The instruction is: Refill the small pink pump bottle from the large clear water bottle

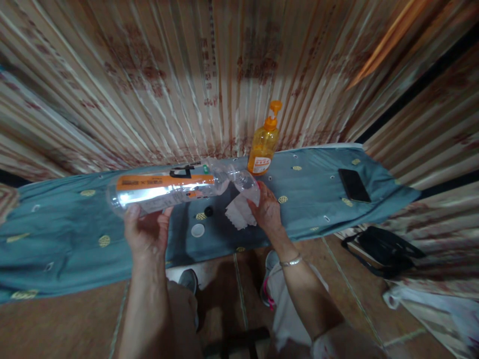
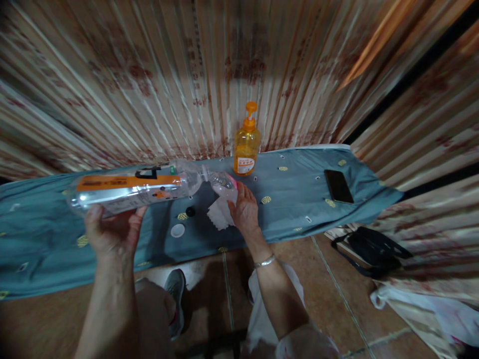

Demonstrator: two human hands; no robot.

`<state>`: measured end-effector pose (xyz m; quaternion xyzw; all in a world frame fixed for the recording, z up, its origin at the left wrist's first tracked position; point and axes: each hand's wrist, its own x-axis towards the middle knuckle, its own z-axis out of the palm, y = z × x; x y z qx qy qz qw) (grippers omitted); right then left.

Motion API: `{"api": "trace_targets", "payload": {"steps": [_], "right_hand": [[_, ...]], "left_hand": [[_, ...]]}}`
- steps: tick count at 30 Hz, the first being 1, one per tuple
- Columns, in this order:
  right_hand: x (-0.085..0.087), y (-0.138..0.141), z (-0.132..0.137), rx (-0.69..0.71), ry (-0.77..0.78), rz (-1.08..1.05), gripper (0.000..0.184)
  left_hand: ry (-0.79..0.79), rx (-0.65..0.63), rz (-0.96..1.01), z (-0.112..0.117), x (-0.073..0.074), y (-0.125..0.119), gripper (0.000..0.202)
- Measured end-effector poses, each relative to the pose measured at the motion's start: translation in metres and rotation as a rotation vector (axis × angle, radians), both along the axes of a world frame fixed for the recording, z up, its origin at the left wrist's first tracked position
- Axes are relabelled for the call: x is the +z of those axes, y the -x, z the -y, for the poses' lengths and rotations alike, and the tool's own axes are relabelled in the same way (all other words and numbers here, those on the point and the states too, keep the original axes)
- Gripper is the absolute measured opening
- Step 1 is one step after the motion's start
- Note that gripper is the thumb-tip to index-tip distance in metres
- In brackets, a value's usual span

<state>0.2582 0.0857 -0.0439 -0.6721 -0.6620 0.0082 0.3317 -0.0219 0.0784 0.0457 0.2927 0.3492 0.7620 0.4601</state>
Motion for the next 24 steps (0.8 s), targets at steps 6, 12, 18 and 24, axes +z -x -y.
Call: {"api": "trace_targets", "payload": {"steps": [6, 12, 18, 24], "right_hand": [[-0.0057, -0.0008, -0.0017, -0.004, -0.038, 0.019, 0.062], [-0.0035, -0.0002, -0.0009, -0.005, -0.015, 0.026, 0.061], [-0.0016, 0.0003, -0.0007, -0.004, -0.009, 0.028, 0.062], [-0.0015, -0.0005, -0.0013, -0.006, 0.024, 0.029, 0.064]], "left_hand": [[0.008, 0.023, 0.017, 0.0001, -0.0007, -0.0009, 0.034], [-0.002, -0.001, -0.017, 0.0001, -0.0006, 0.0002, 0.035], [0.006, 0.007, -0.02, 0.0014, 0.0011, -0.0002, 0.035], [0.008, -0.01, -0.041, 0.0028, 0.0022, 0.0004, 0.034]]}}
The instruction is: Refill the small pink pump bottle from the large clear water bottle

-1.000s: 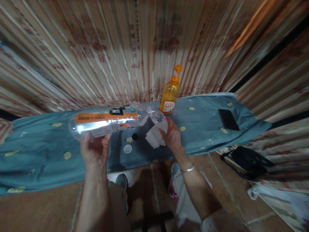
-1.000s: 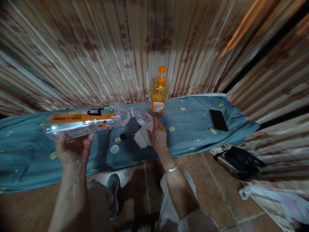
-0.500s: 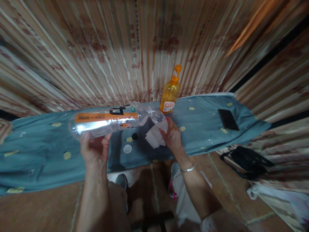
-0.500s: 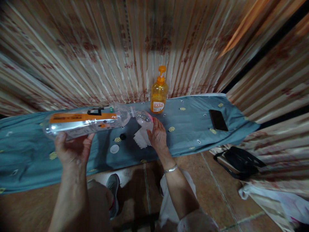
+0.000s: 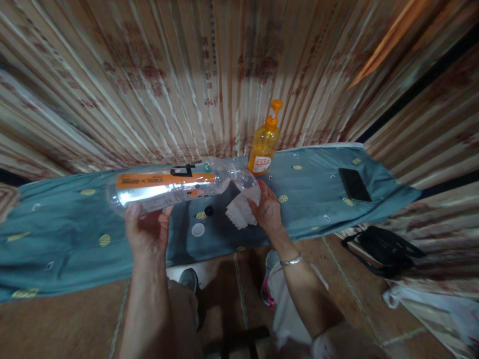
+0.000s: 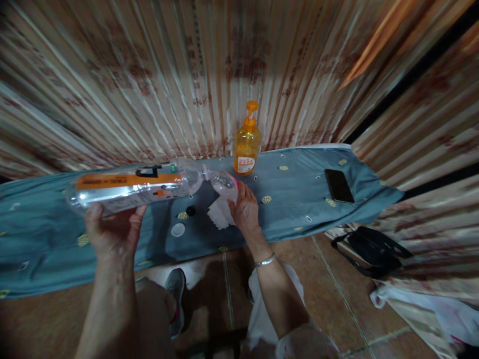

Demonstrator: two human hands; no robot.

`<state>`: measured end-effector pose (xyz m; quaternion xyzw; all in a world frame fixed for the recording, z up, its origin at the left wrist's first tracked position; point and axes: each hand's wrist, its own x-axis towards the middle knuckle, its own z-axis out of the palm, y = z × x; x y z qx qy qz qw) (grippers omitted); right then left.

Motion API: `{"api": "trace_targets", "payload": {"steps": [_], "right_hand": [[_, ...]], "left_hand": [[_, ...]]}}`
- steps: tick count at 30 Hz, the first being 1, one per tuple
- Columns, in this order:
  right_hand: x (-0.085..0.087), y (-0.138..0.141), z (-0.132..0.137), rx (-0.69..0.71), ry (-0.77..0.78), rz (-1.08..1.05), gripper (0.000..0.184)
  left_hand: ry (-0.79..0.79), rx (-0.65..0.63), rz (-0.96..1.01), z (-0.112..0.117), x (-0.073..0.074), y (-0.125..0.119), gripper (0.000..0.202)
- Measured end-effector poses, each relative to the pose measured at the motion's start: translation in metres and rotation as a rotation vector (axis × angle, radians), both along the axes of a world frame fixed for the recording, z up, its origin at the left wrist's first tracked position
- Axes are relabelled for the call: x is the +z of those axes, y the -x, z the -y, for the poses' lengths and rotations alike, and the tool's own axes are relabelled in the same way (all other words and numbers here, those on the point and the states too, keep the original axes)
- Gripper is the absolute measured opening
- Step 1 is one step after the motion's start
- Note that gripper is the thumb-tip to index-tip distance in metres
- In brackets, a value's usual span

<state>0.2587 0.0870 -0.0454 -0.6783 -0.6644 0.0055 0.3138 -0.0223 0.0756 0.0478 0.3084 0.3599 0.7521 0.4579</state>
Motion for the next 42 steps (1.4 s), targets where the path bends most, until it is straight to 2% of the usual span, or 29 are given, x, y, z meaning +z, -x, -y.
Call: {"api": "trace_targets", "payload": {"steps": [7, 23, 30, 36, 42], "right_hand": [[0.0007, 0.001, 0.0004, -0.004, -0.01, -0.007, 0.062], [-0.0007, -0.0005, -0.0006, 0.006, -0.037, -0.04, 0.062], [0.0034, 0.0014, -0.0001, -0.009, -0.02, -0.032, 0.061], [0.0034, 0.001, 0.0001, -0.011, -0.016, -0.037, 0.062], [0.001, 0.0006, -0.0005, -0.007, -0.003, -0.021, 0.063]], "left_hand": [[0.015, 0.032, 0.026, -0.0009, 0.0017, -0.0028, 0.04], [-0.014, -0.007, -0.023, -0.0003, 0.0004, -0.0015, 0.031], [-0.01, 0.014, 0.009, -0.0009, -0.0006, -0.0028, 0.033], [-0.021, -0.02, -0.024, -0.0004, 0.0007, -0.0025, 0.031], [-0.006, 0.012, 0.008, -0.0004, 0.0028, -0.0051, 0.038]]}}
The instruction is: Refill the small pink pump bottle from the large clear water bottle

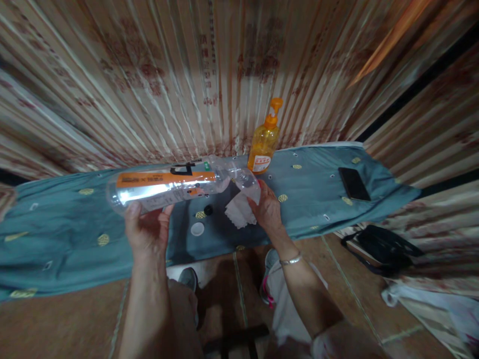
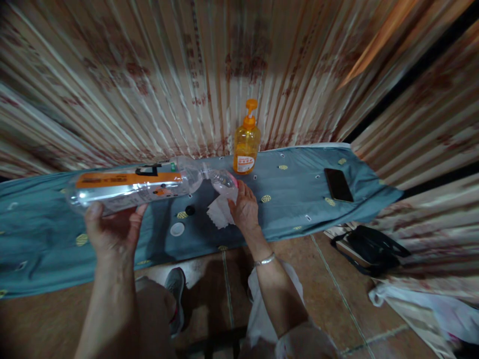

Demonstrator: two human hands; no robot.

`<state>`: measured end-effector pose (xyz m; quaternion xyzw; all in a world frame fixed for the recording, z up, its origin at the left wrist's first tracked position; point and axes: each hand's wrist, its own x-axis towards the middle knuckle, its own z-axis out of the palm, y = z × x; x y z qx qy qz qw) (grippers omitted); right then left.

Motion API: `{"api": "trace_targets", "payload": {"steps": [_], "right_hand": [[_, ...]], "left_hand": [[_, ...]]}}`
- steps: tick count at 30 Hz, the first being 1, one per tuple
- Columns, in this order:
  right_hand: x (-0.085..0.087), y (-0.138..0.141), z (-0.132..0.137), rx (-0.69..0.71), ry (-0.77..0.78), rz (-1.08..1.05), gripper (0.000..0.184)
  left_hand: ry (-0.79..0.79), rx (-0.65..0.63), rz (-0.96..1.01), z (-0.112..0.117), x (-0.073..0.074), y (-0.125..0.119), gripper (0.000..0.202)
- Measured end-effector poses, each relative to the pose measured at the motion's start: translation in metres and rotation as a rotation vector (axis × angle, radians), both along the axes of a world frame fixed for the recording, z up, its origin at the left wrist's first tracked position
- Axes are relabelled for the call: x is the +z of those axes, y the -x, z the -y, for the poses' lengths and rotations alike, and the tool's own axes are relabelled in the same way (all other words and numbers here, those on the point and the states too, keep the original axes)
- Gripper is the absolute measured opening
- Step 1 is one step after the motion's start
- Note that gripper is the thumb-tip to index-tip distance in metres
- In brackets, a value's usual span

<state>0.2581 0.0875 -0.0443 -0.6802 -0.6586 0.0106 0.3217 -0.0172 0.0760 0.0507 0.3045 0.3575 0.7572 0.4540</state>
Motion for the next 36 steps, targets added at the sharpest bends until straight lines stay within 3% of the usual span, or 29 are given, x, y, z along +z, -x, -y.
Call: {"api": "trace_targets", "payload": {"steps": [36], "right_hand": [[-0.0051, -0.0023, -0.0008, 0.005, -0.041, 0.007, 0.062]], "left_hand": [[0.017, 0.003, -0.016, 0.0011, -0.0029, 0.0037, 0.032]]}}
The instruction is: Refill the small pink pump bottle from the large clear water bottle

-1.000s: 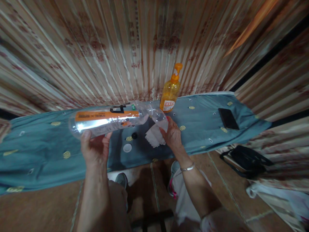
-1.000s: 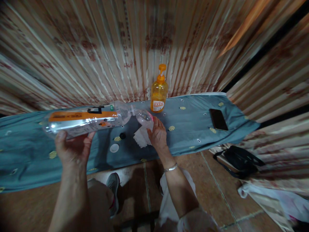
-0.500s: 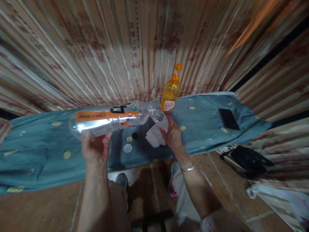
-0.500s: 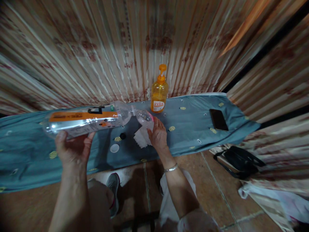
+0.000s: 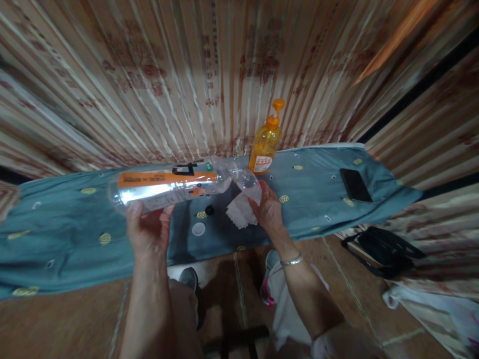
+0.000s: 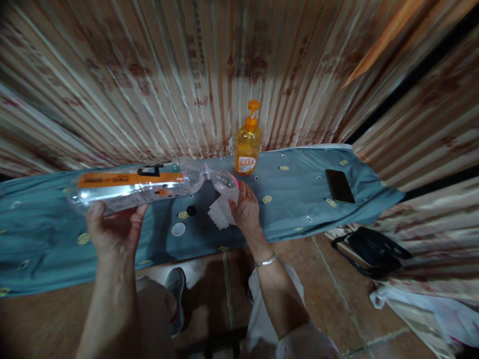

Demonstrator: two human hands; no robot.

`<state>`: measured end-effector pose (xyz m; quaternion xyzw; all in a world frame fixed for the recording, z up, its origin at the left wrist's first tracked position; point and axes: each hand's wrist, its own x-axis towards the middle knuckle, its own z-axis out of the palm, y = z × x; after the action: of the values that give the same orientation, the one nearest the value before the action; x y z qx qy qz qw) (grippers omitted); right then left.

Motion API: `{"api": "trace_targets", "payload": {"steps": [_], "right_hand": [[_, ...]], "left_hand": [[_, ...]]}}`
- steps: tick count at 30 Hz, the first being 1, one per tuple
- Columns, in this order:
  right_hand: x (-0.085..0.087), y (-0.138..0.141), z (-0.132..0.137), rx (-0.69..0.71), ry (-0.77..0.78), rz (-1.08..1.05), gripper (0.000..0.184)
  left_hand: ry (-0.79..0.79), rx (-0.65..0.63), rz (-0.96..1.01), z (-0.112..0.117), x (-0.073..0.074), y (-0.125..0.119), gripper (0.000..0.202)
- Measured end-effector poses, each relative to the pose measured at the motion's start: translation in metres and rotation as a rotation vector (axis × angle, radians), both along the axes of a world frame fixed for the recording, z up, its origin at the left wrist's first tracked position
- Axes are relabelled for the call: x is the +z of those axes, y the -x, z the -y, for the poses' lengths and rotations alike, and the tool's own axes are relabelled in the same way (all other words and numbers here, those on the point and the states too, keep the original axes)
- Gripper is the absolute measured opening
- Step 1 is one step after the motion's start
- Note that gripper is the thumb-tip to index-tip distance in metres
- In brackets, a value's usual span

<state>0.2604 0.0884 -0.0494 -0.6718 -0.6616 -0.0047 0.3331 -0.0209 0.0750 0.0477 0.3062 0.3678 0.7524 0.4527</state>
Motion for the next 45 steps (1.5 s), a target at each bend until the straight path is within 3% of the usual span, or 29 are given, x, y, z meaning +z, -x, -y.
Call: {"api": "trace_targets", "payload": {"steps": [24, 33, 45], "right_hand": [[0.0032, 0.001, 0.0002, -0.007, 0.02, -0.004, 0.063], [0.0, 0.0005, 0.0003, 0.003, -0.022, 0.009, 0.062], [0.0044, 0.0018, 0.0015, -0.01, 0.031, 0.009, 0.062]], "left_hand": [[-0.008, 0.016, 0.037, -0.0014, 0.0005, -0.0014, 0.032], [-0.009, 0.019, 0.012, -0.0007, 0.0043, -0.0041, 0.041], [0.005, 0.014, -0.002, 0.0004, 0.0034, -0.0028, 0.032]]}}
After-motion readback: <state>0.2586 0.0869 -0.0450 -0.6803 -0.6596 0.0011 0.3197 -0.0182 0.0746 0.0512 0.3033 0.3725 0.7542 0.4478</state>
